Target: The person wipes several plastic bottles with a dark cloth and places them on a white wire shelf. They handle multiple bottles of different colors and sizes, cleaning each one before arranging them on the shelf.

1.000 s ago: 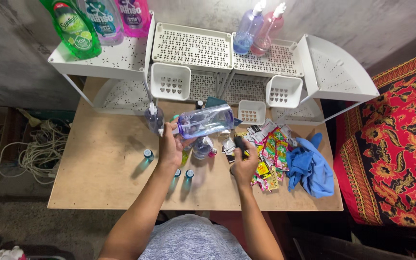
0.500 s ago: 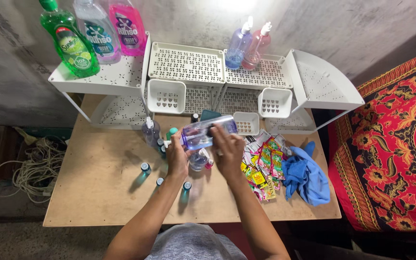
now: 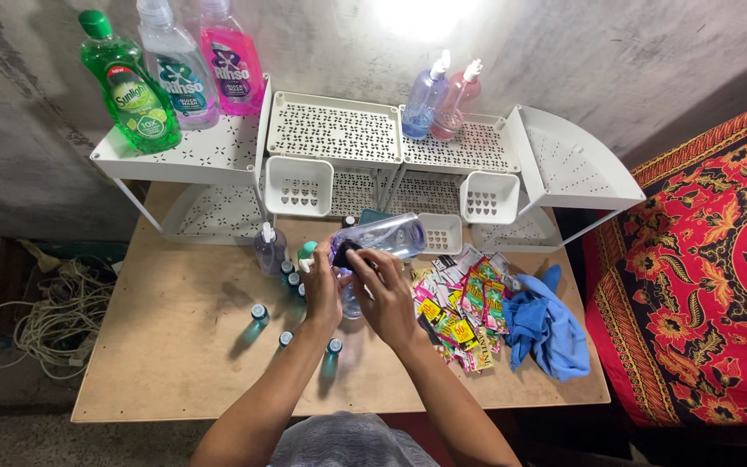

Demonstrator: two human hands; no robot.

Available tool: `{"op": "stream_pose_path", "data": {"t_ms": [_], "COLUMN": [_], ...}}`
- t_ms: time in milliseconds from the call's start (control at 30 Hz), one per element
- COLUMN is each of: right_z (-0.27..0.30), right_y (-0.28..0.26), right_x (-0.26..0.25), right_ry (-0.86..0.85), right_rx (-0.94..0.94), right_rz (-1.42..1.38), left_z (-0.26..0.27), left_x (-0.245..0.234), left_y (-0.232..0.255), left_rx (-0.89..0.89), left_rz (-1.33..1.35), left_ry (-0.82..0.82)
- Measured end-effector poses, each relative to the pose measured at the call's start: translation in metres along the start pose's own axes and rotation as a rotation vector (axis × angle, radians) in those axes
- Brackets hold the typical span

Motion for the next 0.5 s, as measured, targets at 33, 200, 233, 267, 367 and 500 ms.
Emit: {"op": "stream_pose_path", "data": {"t_ms": [33,200,233,267,367,500], "right_z": [0.002,-0.002,-0.003,-0.003,-0.006,-0.005], "right_y": [-0.002,0.081,0.103,0.123,0.13,0.07], "right_x": [0.006,-0.019,-0.024,-0.028,-0.034,-0.006], "right_ry": [-0.037,0.109,0.111,0.113,0.159,0.079], "right_rx": [-0.039,0.223,0.321,0.419,0.462,0.338], "right_rz": [0.065,0.195,0.168,0.142,0.129,-0.188], "left_z": [0.0,0.0,0.001,0.002,0.005,0.006], "left_x": [0.001,0.001,0.002,0.002,0.005,0.01], "left_y": [0.002,0.015,0.019,0.021,0.023,0.025], "left_rx": [0.014,0.038,0.059,0.057,0.057,0.071], "left_rz": [-0.016,-0.033,-0.042,-0.043,-0.056,-0.046], "left_ry": [-0.014,-0.019,-0.026,-0.029,-0.041,-0.038]}}
Point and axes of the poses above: each hand's wrist, its own z-axis away from the middle knuckle, its own x-axis out of the palm, y = z × x, the point moved 10 cm from there along -z, towards the middle knuckle, and after that the axes turned 8 degrees about y, right-handed, at the moved point
